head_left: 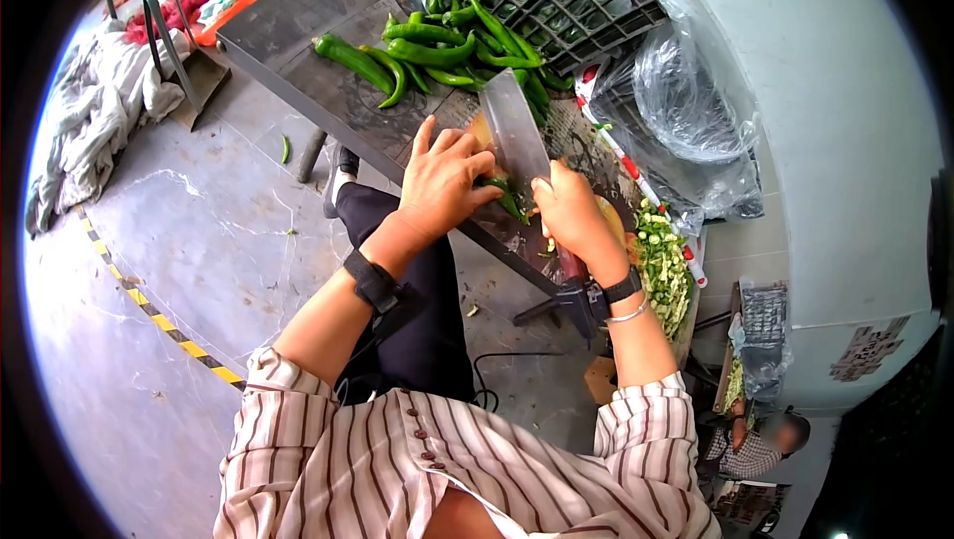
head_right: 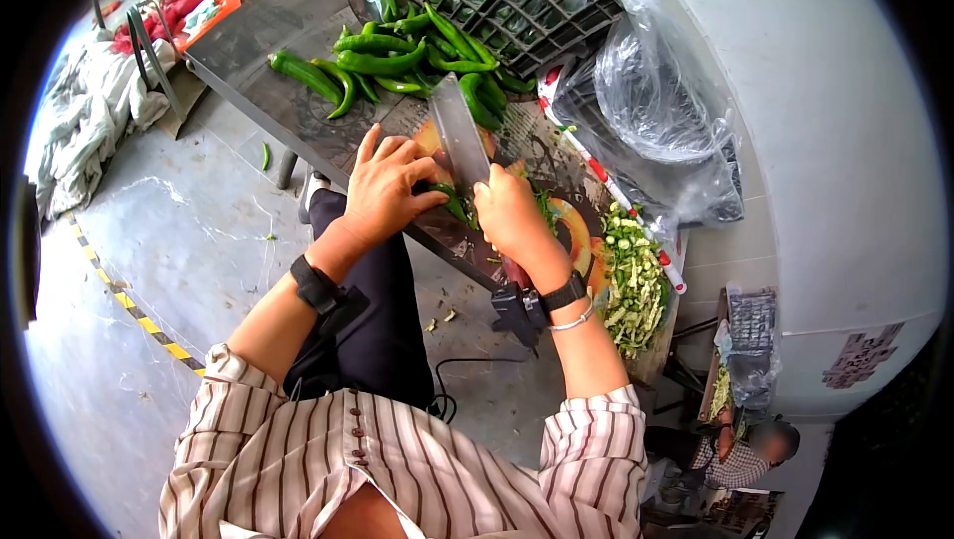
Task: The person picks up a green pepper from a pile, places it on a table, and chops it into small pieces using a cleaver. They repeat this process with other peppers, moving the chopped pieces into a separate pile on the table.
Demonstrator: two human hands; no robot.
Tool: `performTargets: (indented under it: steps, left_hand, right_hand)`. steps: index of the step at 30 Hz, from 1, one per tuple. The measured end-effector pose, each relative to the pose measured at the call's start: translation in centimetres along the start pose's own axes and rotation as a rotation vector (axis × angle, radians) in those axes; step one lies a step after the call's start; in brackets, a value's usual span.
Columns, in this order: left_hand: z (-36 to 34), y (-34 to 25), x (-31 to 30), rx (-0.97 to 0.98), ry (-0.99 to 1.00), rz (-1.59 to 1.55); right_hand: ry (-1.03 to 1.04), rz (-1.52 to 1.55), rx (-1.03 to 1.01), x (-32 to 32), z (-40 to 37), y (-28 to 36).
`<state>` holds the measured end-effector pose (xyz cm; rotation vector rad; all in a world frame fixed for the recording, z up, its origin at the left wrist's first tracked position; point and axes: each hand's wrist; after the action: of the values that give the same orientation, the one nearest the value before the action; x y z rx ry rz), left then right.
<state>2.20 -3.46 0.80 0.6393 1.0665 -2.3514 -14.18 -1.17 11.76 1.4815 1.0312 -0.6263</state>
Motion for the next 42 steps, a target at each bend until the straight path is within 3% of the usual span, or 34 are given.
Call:
performTargets:
  steps: [11, 16, 22, 24, 28, 42]
  left_hand:
    - [0.0, 0.1, 0.3, 0.005, -0.041, 0.005]
    - [0.1, -0.1, 0.1, 0.004, -0.007, 0.018]
    - [0.1, -0.1, -0.1, 0.01, -0.011, 0.019]
    - [0.1, -0.1, -0.1, 0.021, -0.032, 0.012]
    - [0.1, -0.1, -0.1, 0.022, -0.03, -0.009]
    - [-0.2, 0.2, 0.0, 0.023, -0.026, -0.023]
  right_hand:
    - [-0.177, 0.225, 0.134, -0.8, -4.4, -5.2]
    - [-0.215, 0.24, 0.096, -1.2, -5.1, -3.4]
    - [-0.144, 0.182, 0.053, -0.6, -4.9, -1.8]
    - [-0.147, 0.143, -0.077, 0.2, -4.4, -2.5]
    - [-0.164, 0.051, -0.127, 0.4, -4.1, -1.9]
    - [-0.046, -0.027, -0.09, 0.3, -2.7, -2.0]
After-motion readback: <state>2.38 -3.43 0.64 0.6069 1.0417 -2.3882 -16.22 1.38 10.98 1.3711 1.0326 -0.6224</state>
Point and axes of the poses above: each hand's wrist, its own z-axis towards the middle knuckle, its own x-axis out of the palm, y = z × x, and after that the axes turned 3 degrees about y, right-handed
